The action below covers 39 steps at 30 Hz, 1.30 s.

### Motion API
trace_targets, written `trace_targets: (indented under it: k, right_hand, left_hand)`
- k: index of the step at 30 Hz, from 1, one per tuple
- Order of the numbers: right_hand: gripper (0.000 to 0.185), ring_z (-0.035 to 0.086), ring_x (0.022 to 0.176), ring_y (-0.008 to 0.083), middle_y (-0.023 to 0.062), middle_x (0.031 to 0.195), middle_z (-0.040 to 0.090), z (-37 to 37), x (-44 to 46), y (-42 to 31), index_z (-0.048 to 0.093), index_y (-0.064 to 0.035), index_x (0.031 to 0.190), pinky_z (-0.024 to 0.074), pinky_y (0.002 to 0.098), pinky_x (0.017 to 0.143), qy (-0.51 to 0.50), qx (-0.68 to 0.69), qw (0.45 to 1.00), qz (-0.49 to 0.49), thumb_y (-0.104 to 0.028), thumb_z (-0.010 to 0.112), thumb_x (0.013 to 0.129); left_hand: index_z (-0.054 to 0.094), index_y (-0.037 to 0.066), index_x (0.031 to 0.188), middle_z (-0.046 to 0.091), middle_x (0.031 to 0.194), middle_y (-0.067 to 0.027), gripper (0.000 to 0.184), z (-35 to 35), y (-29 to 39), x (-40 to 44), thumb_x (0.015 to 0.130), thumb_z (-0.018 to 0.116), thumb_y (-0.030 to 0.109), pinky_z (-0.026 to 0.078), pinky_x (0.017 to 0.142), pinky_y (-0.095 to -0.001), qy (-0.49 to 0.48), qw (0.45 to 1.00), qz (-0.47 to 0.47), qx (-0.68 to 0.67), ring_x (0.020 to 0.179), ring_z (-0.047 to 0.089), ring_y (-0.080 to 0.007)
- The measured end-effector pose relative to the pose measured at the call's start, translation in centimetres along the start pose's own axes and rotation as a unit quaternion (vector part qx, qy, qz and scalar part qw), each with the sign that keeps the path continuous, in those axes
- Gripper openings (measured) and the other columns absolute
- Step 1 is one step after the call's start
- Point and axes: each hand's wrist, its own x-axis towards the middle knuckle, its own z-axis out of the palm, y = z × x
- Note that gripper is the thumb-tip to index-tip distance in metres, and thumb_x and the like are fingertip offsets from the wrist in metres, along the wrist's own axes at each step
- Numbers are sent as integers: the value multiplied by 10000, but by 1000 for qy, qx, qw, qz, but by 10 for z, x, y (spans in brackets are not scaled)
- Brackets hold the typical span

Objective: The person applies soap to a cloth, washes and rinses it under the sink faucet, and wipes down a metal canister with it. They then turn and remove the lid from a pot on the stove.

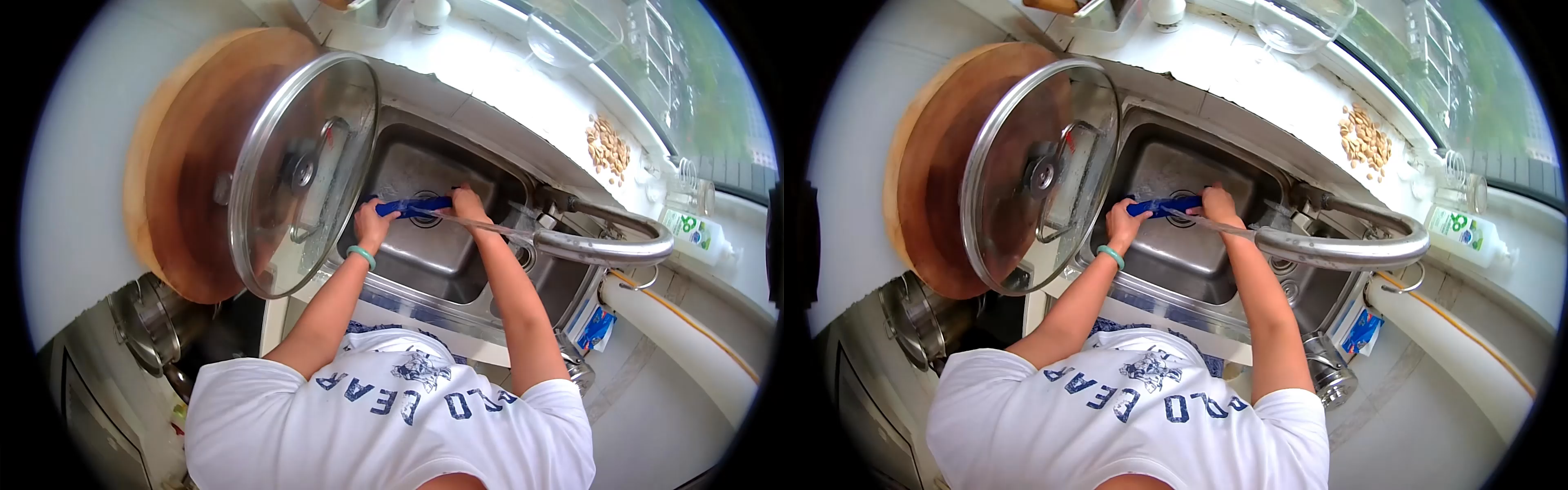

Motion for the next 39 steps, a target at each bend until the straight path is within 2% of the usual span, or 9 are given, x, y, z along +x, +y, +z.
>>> trace_targets:
  k: [4,9,13,19,21,27,33,37,39]
  right_hand:
    - [416,590,884,254,159,1009,578,12,2,-10,636,1,924,475,346,766,96,324,941,-22,-179,772,575]
    - [379,574,809,162,108,949,591,43,-14,-59,565,6,1016,477,266,730,91,614,779,90,12,683,655]
    - [441,570,835,162,92,944,597,59,-40,-91,502,-7,1117,475,274,742,125,751,635,130,12,636,697]
    - [359,557,760,315,138,923,525,36,-62,-134,641,-78,842,450,391,729,322,284,900,80,-385,721,675]
    - [320,554,799,353,150,986,500,28,-45,-129,623,-75,835,453,422,707,334,210,913,104,-360,680,699]
    - [284,548,842,382,181,983,494,16,-2,-93,597,-62,841,451,437,727,334,223,900,171,-325,623,736]
    - [369,556,766,389,207,932,518,16,-52,-132,593,-44,858,450,469,664,314,207,920,113,-407,566,798]
    - [494,559,878,406,240,906,594,1,-10,-99,628,-45,949,436,451,787,190,147,950,197,-464,379,873]
    - [468,544,885,422,248,929,579,18,9,-79,595,-43,969,436,462,775,235,215,923,215,-426,336,897]
  left_hand:
    - [614,84,937,637,890,-97,469,37,-37,13,628,756,405,450,696,-381,-9,972,-134,-191,818,602,-249]
    - [499,-9,1129,547,1124,-151,694,40,10,-1,761,548,577,402,904,-385,-184,619,-300,-702,1019,529,-287]
    - [587,48,981,625,882,-127,597,76,-16,31,794,460,601,488,750,-386,-353,568,-216,-712,775,604,-263]
    - [559,96,806,603,774,-99,277,57,26,8,853,491,360,490,658,-345,-364,653,-230,-623,689,589,-218]
    - [553,81,875,593,821,-80,254,79,21,-3,869,482,325,485,653,-303,-382,503,-22,-775,713,583,-196]
    - [535,60,913,563,836,-116,305,62,47,-3,891,353,304,447,717,-379,-169,757,-197,-599,802,560,-245]
    - [489,93,735,559,798,-103,391,67,18,21,855,357,441,441,691,-405,-537,435,-107,-715,745,553,-286]
    - [577,30,850,588,843,-100,253,43,68,-18,844,488,266,463,627,-337,-151,766,-243,-575,737,571,-207]
    - [588,-9,932,597,869,-96,230,57,49,-5,823,527,184,472,601,-312,-160,774,-260,-555,729,578,-183]
